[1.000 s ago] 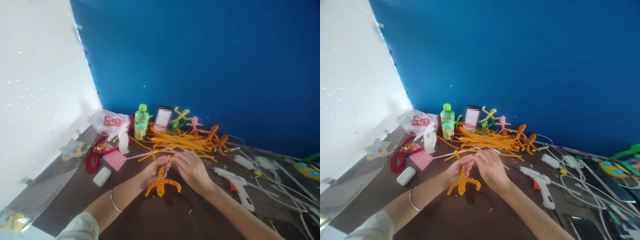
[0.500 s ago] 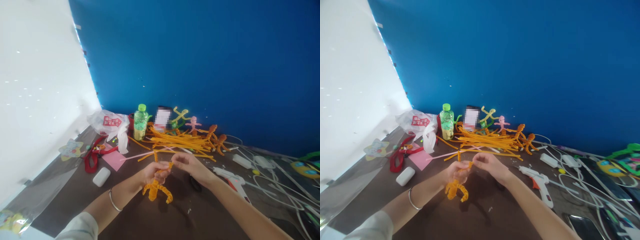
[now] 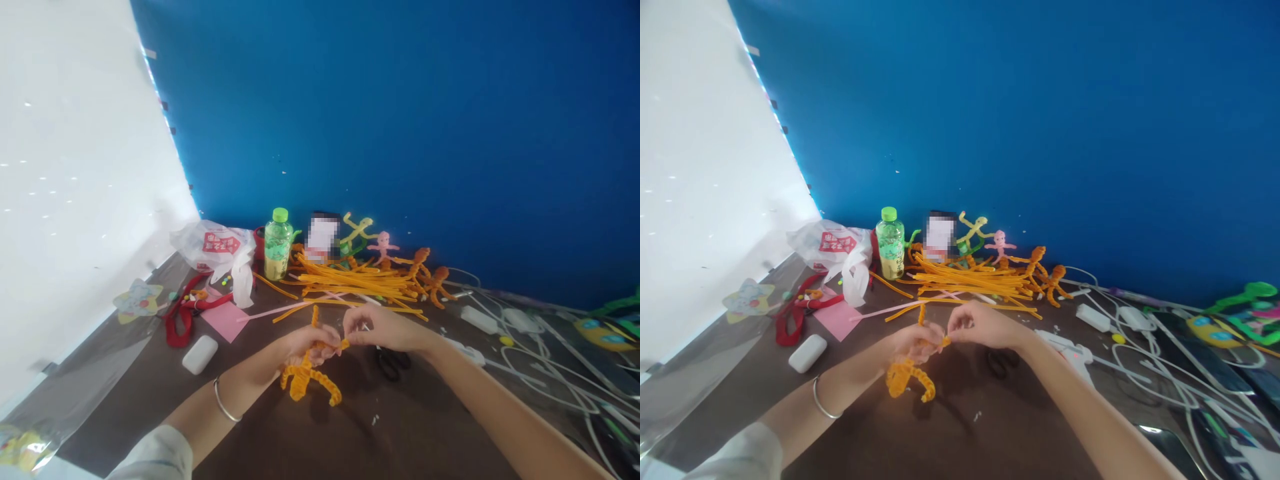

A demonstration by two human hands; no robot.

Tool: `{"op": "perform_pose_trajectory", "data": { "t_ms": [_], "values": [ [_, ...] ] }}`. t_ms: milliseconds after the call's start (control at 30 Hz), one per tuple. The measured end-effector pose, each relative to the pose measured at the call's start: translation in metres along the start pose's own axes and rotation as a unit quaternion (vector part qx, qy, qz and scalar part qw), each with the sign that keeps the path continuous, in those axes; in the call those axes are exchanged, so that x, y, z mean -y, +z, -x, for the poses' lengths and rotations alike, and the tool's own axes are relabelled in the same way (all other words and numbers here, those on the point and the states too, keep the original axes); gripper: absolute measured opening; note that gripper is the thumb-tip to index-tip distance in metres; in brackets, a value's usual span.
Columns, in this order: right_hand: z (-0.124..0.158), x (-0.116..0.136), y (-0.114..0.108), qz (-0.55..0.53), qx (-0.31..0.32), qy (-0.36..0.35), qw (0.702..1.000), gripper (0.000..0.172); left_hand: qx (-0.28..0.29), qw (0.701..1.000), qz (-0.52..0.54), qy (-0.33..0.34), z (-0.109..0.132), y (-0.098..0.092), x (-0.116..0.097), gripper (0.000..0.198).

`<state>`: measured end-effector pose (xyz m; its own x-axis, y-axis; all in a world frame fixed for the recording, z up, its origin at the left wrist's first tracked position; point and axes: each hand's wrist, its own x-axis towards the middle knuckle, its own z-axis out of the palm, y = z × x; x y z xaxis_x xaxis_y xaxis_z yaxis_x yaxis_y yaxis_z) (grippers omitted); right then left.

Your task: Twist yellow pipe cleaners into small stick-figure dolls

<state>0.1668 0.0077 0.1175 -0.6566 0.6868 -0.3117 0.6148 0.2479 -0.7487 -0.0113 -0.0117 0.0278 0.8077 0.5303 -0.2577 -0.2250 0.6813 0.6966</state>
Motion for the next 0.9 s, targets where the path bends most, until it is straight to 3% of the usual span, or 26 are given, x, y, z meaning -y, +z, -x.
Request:
{"op": "perform_pose_trajectory", "data": {
  "t_ms": [67, 133, 267, 367, 467, 667, 800, 900],
  "values": [
    [0.000, 0.008, -0.004, 0.118, -0.005, 0.020, 0.993, 0.005, -0.029, 0.998, -0.049, 0.005, -0.003, 0.004, 0.001, 0.011],
    [-0.001, 0.018, 0.000, 0.232, -0.022, 0.022, 0.972, 0.008, -0.061, 0.993, -0.096, 0.015, -0.006, 0.007, 0.004, 0.011],
    [-0.009, 0.038, 0.021, 0.465, -0.042, -0.012, 0.884, 0.016, -0.135, 0.984, -0.111, 0.032, -0.012, 0.008, 0.009, 0.015],
    [-0.014, 0.041, 0.035, 0.520, -0.070, 0.004, 0.851, 0.009, -0.167, 0.981, -0.088, 0.048, -0.015, 0.005, 0.011, 0.016],
    [-0.014, 0.030, 0.037, 0.495, -0.108, 0.029, 0.862, 0.013, -0.178, 0.978, -0.084, 0.072, -0.016, 0.003, 0.011, 0.016],
    [-0.012, 0.010, 0.025, 0.327, -0.101, 0.117, 0.932, 0.014, -0.191, 0.970, -0.135, 0.063, -0.014, 0.010, 0.009, 0.016],
    [-0.018, 0.015, 0.033, 0.324, -0.122, 0.128, 0.929, 0.013, -0.226, 0.964, -0.130, 0.057, -0.014, 0.018, 0.009, 0.022],
    [-0.021, 0.018, 0.044, 0.311, -0.125, 0.134, 0.933, 0.022, -0.251, 0.959, -0.112, 0.069, -0.014, 0.020, 0.010, 0.024]
  ]
}}
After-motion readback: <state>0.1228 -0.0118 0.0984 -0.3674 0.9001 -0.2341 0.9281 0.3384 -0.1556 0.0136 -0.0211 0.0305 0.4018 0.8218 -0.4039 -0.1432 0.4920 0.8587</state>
